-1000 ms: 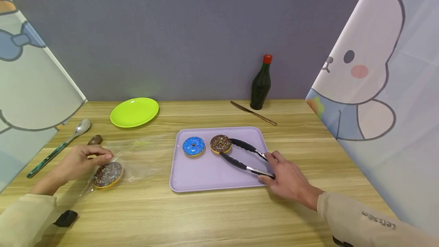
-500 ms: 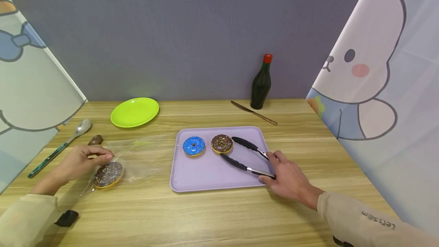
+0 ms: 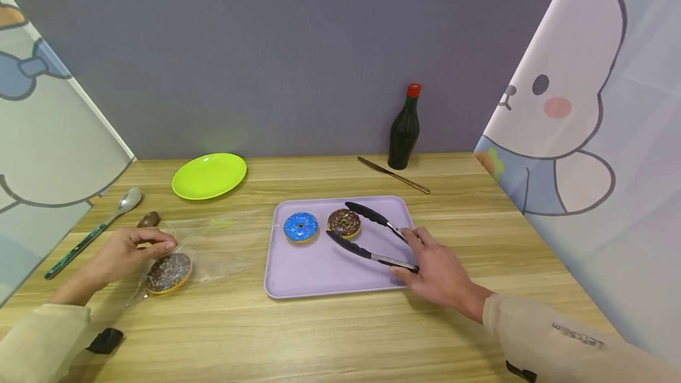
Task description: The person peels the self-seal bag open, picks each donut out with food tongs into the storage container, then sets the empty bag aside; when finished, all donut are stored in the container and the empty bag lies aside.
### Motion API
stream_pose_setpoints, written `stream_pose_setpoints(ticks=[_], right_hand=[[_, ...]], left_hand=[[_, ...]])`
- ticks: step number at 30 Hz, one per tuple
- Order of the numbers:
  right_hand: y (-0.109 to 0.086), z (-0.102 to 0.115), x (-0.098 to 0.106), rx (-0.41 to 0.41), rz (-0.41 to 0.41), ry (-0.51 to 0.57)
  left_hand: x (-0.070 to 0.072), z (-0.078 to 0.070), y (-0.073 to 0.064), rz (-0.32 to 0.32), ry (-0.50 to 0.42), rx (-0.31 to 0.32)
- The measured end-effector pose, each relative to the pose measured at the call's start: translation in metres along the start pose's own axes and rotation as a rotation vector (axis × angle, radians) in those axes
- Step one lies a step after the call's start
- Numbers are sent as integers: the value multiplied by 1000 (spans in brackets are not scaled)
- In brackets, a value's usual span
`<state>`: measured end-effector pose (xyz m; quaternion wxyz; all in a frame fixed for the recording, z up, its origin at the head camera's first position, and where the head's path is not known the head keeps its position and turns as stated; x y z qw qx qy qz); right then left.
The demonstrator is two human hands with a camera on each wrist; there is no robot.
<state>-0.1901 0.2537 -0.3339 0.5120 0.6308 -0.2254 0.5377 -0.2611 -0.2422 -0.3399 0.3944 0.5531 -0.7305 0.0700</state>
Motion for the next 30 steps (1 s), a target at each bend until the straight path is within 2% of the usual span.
stream_pose_setpoints(ticks=[6,14,20,30], right_hand=[[12,23,-7,69,9,26],[22,54,-16,154,36,71],[33,73,-22,190,63,123],[57,98,-33,223,131,113]], left_hand=[[1,1,-4,-7,11,2],[1,-2,0,-2,3,-13],[1,-3,3,6,3,-5],[-1,0,2,9,-8,4]])
Point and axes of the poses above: each hand's wrist, its own y-axis towards the middle knuckle, its own x-axis out of the back of the hand, z = x × y, the point moved 8 cm from there along y, towards the middle knuckle, and after that the axes turned 6 degrees about -y, right-handed, at the moved point
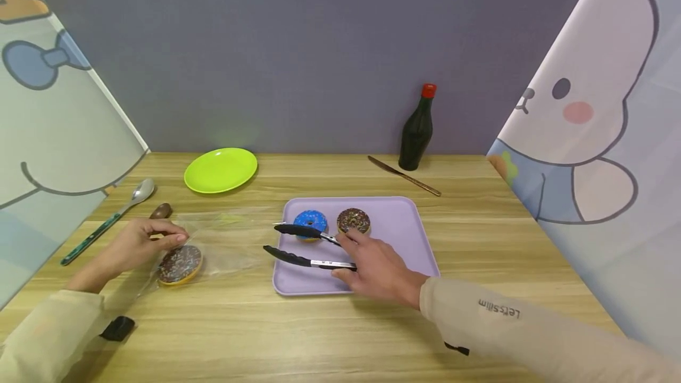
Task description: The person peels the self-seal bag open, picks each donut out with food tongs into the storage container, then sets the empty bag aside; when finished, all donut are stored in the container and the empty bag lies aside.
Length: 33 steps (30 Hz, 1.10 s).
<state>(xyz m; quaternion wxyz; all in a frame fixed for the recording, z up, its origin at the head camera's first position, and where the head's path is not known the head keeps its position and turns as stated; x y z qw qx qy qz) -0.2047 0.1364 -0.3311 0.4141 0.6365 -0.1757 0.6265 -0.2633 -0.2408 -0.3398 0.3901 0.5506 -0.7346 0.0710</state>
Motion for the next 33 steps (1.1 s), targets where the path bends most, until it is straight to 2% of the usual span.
stream_pose_setpoints(ticks=[18,25,33], right_hand=[[52,34,-21,77,200,-60],[70,46,-31,106,250,-84],[82,55,-40,135,259,-118]], left_hand=[[0,-1,0,-11,-7,1],[1,-5,-1,-16,-11,-18],[1,-9,-2,-21,-20,-35]])
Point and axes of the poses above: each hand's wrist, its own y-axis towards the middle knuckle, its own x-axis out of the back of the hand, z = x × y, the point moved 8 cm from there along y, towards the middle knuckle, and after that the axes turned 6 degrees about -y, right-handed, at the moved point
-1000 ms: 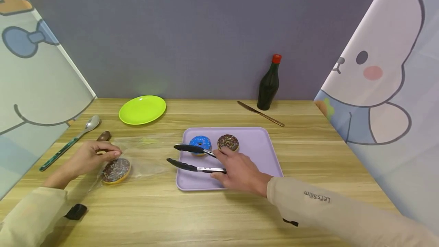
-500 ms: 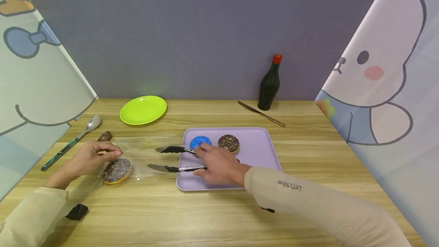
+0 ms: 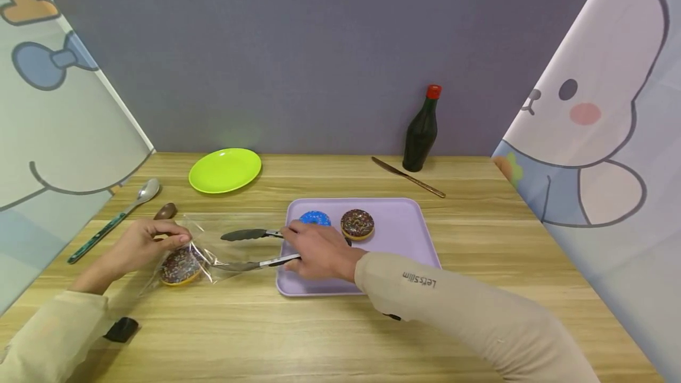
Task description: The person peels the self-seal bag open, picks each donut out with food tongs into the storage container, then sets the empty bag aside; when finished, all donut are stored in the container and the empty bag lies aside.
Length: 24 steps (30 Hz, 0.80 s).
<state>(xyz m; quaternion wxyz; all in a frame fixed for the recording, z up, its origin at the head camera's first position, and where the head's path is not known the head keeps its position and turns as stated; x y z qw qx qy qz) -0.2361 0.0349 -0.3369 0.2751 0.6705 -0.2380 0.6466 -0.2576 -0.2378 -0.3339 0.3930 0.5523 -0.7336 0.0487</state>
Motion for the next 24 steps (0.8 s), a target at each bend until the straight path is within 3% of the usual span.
stream_pose_setpoints(ticks=[24], right_hand=[[17,14,-4,88,20,32]], left_hand=[[0,4,-2,-15,15,8]])
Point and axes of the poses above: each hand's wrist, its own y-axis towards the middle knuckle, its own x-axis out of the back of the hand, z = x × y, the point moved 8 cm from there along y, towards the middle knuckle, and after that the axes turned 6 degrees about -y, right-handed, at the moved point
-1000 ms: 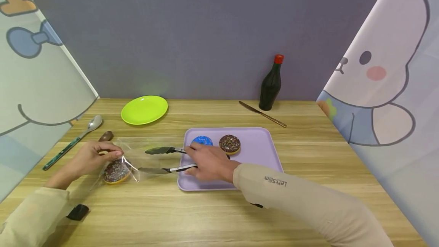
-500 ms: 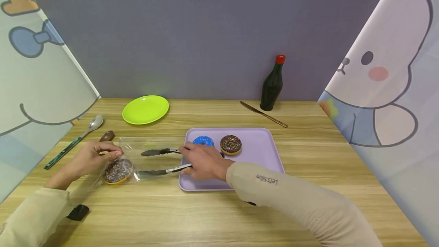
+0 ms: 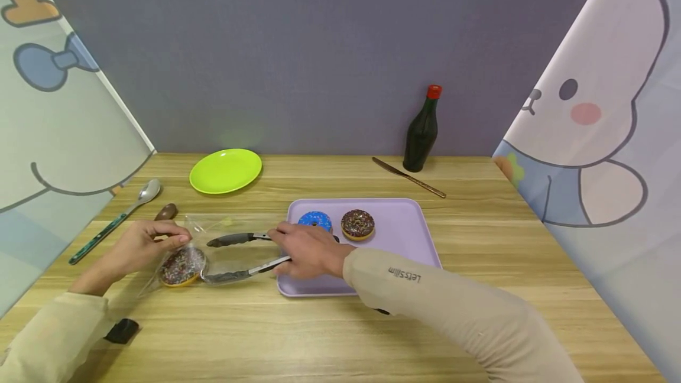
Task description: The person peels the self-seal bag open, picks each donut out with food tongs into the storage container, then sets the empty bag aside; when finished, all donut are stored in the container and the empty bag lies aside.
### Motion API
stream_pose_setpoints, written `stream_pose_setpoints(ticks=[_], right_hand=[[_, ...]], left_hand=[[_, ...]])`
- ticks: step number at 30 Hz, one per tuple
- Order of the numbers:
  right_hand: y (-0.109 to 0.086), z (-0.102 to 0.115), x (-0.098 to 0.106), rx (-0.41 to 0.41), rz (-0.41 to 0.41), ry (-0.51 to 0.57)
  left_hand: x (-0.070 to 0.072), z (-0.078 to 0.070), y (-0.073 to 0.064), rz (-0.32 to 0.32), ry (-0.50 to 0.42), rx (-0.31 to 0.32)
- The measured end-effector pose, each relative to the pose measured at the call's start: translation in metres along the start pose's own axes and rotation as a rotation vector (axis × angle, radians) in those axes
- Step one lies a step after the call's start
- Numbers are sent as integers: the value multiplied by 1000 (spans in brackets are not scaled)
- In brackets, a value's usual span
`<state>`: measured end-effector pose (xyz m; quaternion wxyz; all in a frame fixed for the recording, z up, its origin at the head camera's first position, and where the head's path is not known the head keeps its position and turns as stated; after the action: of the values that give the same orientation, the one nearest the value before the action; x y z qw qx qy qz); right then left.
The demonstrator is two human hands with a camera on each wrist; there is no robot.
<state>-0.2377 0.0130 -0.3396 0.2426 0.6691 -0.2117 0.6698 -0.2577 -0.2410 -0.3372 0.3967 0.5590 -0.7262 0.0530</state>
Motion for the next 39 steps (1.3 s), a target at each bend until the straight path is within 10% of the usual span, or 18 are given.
stream_pose_setpoints(ticks=[39], right_hand=[[9,14,-9,41,-17,-64]], left_hand=[[0,-5,-2,1,-5,0]])
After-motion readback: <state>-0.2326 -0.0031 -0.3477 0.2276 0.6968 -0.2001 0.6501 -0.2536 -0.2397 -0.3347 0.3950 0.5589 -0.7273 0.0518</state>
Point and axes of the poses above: each hand's wrist, its own y-axis towards the middle knuckle, its own x-axis out of the back of the hand, z = x × y, the point moved 8 cm from there along y, towards the middle knuckle, and after that the axes turned 6 degrees about -y, right-handed, at the moved point
